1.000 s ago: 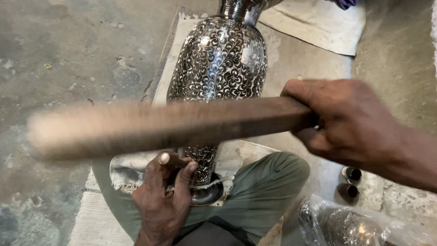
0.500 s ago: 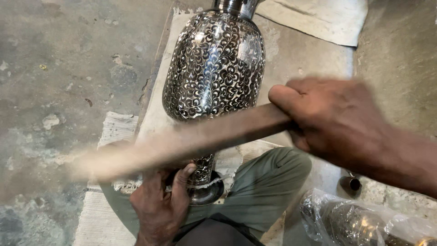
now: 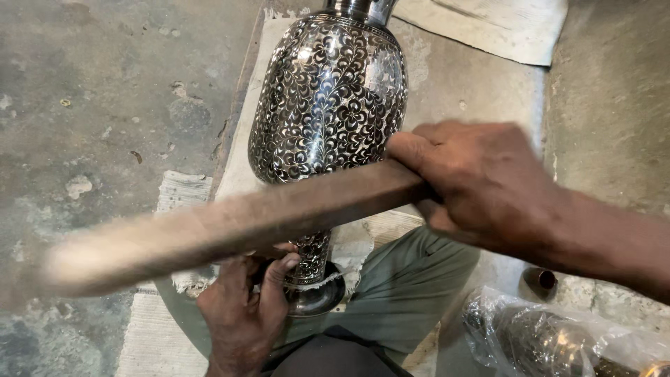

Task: The person sits cross-legged on the floor with an engraved metal vase resting on a pad on their lap. They hold a chisel against the vase's surface with one hand and repeatedly strike the chisel with a wooden mallet held in the other hand, repositioning the chisel around the vase's base as they work.

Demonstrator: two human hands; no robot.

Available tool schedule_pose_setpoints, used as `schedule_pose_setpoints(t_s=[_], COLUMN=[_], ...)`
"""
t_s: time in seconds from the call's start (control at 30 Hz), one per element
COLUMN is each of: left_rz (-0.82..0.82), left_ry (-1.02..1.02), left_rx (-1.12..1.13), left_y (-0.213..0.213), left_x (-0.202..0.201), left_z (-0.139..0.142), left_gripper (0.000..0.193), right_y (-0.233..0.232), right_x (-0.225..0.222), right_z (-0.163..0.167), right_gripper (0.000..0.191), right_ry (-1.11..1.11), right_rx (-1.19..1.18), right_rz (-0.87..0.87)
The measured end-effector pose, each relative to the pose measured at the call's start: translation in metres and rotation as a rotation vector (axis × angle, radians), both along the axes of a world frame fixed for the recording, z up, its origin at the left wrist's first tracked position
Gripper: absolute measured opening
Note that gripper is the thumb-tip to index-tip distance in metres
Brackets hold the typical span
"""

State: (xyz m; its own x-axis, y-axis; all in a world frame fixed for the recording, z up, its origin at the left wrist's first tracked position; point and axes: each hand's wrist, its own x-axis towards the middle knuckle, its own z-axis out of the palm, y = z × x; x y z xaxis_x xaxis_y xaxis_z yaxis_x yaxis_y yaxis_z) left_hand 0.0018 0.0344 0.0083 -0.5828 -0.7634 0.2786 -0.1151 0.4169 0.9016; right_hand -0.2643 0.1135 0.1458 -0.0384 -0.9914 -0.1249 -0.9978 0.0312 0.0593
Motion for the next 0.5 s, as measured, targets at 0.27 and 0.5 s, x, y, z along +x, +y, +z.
schedule_pose_setpoints(t_s=[0.27, 0.5], left_rz=[0.037, 0.039], left_ry=[-0.053, 0.018], left_rx=[0.033, 0.113], left_y=[-0.0011, -0.0009], left_x=[0.0001, 0.0018], left_z=[0.0021, 0.0005], left_gripper=[0.031, 0.028], right_y=[-0.0104, -0.0104], right_x=[0.0064, 0.0043], right_z=[0.0027, 0.0009], right_gripper=[0.013, 0.010], right_ry=[-0.114, 0.006], right_rx=[0.055, 0.086], right_rz=[-0.027, 0.013])
